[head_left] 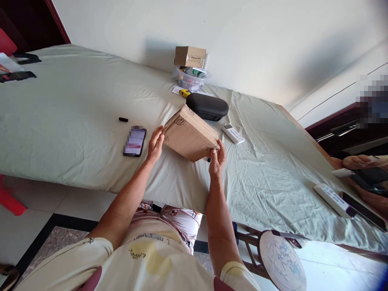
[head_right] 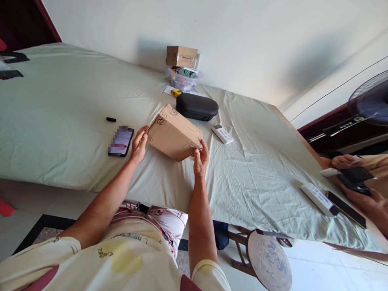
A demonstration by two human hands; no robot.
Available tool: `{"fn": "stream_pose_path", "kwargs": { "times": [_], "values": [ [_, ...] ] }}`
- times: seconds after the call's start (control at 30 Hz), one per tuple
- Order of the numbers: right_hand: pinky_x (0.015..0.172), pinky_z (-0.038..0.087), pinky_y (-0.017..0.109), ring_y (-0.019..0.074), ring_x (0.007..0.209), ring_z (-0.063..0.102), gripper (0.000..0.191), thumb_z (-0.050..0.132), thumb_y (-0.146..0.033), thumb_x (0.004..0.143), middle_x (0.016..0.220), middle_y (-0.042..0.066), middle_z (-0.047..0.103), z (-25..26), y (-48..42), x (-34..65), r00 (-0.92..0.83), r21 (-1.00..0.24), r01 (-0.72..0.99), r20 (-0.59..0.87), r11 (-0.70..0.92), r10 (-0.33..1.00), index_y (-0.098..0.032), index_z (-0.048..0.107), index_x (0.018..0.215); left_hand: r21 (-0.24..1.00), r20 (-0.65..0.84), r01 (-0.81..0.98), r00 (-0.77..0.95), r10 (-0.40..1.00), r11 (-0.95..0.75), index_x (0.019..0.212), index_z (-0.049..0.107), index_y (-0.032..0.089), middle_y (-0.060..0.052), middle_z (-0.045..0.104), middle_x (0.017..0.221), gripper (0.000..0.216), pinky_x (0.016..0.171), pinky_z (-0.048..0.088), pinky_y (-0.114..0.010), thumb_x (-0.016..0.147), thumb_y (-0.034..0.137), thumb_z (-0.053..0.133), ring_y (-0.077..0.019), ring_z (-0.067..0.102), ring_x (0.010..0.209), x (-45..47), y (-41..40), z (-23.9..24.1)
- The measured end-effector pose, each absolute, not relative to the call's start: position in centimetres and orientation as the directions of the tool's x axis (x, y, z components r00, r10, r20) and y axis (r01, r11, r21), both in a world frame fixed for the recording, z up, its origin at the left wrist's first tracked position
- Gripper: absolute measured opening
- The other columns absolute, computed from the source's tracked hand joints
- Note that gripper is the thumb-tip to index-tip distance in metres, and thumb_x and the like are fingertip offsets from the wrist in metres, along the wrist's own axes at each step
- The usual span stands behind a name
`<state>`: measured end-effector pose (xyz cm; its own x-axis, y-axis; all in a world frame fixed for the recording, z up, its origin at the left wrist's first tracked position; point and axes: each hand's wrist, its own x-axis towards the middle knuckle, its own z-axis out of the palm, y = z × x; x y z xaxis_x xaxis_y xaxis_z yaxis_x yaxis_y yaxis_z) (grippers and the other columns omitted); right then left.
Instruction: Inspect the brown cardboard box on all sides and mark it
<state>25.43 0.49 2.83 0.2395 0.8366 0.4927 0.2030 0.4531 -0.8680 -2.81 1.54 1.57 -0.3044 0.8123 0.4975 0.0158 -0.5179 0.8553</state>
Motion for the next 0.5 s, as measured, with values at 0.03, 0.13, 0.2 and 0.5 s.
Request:
{"fn": "stream_pose_path", "kwargs": {
  "times": [0.03,0.13,0.2,0.5],
  "values": [
    [0.077,0.061,0.036,0.0208,0.094,0.067,0.071,0.064,-0.07,0.09,0.129,0.011,0.071,3.0,0.4,25.3,0.241,-0.865,0.199,0.498,0.46,0.833,-0.027,0.062,0.146,0.858,0.486,-0.003,-0.316,0.815,-0.513,0.134,0.071,0.027,-0.012,0.063,0.154,0.064,0.128,0.043,-0.044,0.096,0.076,0.059,-0.0283,0.056,0.149,-2.8,1.7,1.4],
    [0.083,0.063,0.038,0.0232,0.103,0.069,0.066,0.069,-0.07,0.087,0.135,0.012,0.069,3.2,0.3,25.0,0.252,-0.849,0.17,0.529,0.501,0.81,-0.026,0.066,0.137,0.883,0.368,-0.16,-0.347,0.862,-0.442,0.147,0.057,0.033,-0.012,0.054,0.161,0.077,0.12,0.049,-0.045,0.087,0.08,0.068,-0.0292,0.052,0.152,-2.7,2.1,1.0],
    [0.086,0.063,0.038,0.0239,0.108,0.069,0.063,0.073,-0.068,0.085,0.134,0.012,0.069,3.2,0.3,24.7,0.258,-0.838,0.147,0.545,0.525,0.798,-0.026,0.067,0.132,0.88,0.249,-0.31,-0.347,0.904,-0.361,0.153,0.047,0.036,-0.013,0.052,0.161,0.091,0.111,0.055,-0.045,0.08,0.083,0.074,-0.0294,0.054,0.149,-2.5,2.4,0.9],
    [0.07,0.065,0.033,0.0191,0.091,0.069,0.057,0.072,-0.066,0.088,0.11,0.004,0.07,1.9,0.4,23.6,0.13,-0.878,0.06,0.478,0.474,0.869,-0.033,0.056,0.131,0.919,0.114,-0.377,-0.021,0.993,-0.113,0.126,0.058,0.03,-0.01,0.064,0.144,0.072,0.101,0.06,-0.045,0.077,0.078,0.08,-0.031,0.059,0.141,-0.2,0.7,1.4]
  ]
}}
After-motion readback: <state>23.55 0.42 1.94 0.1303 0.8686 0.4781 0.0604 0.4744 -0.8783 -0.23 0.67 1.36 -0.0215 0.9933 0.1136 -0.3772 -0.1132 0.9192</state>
